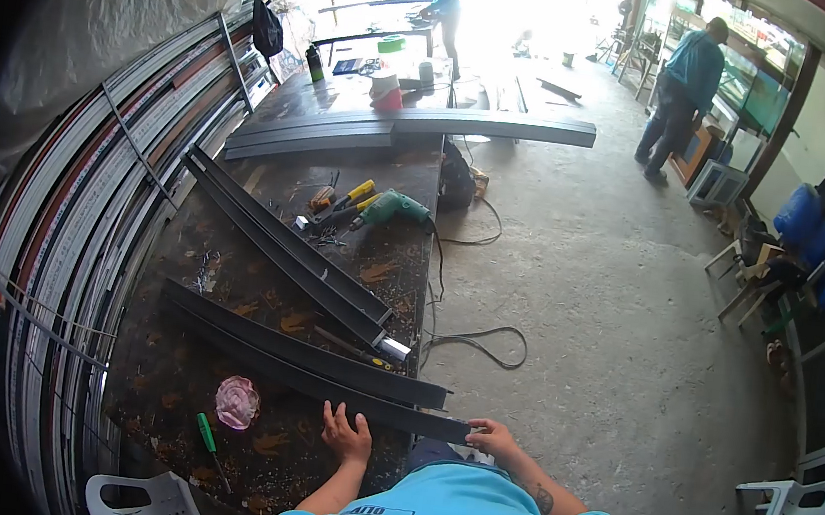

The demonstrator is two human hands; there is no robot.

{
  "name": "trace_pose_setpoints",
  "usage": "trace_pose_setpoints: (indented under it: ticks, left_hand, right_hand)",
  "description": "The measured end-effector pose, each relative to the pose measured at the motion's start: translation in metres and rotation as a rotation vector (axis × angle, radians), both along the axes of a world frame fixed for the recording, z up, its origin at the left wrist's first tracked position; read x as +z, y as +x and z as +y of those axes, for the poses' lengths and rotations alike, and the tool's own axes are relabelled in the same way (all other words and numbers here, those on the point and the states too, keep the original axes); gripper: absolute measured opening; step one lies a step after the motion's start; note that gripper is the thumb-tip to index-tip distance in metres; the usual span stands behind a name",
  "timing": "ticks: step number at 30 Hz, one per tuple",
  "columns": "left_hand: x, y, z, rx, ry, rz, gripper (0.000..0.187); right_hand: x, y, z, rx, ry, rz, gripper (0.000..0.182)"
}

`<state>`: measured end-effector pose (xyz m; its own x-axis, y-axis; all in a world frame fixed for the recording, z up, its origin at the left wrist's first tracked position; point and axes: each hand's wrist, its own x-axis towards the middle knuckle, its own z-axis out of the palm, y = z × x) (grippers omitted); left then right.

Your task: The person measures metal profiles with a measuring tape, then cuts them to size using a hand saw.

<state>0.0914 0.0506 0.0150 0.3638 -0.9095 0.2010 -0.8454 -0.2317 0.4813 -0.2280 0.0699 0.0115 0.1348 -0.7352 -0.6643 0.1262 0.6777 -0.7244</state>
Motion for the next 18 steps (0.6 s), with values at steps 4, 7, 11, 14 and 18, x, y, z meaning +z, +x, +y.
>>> trace_pose_setpoints:
  ticks: [4, 7, 11, 14, 18]
  left_hand:
    - [0.001, -0.0007, -0.0001, 0.002, -0.007, 0.007, 0.052]
    - [0.0025, -0.0015, 0.0004, 0.004, -0.007, 0.01, 0.052]
    - [0.0021, -0.0013, 0.0002, 0.007, -0.01, -0.004, 0.052]
    - [-0.0001, -0.0005, 0.0001, 0.007, -0.014, -0.006, 0.052]
    - [-0.0003, -0.0004, -0.0005, 0.011, -0.013, -0.003, 0.052]
  right_hand:
    - [0.0008, -0.0001, -0.0001, 0.0, 0.009, 0.006, 0.047]
    - [-0.0004, -0.0006, -0.0002, 0.002, 0.021, 0.006, 0.047]
    - [-0.0022, -0.0001, 0.0005, -0.009, 0.012, -0.004, 0.047]
    - [-0.0026, -0.0004, 0.0, -0.013, 0.014, -0.007, 0.047]
    - [0.0011, 0.0005, -0.0002, -0.008, 0.016, 0.016, 0.047]
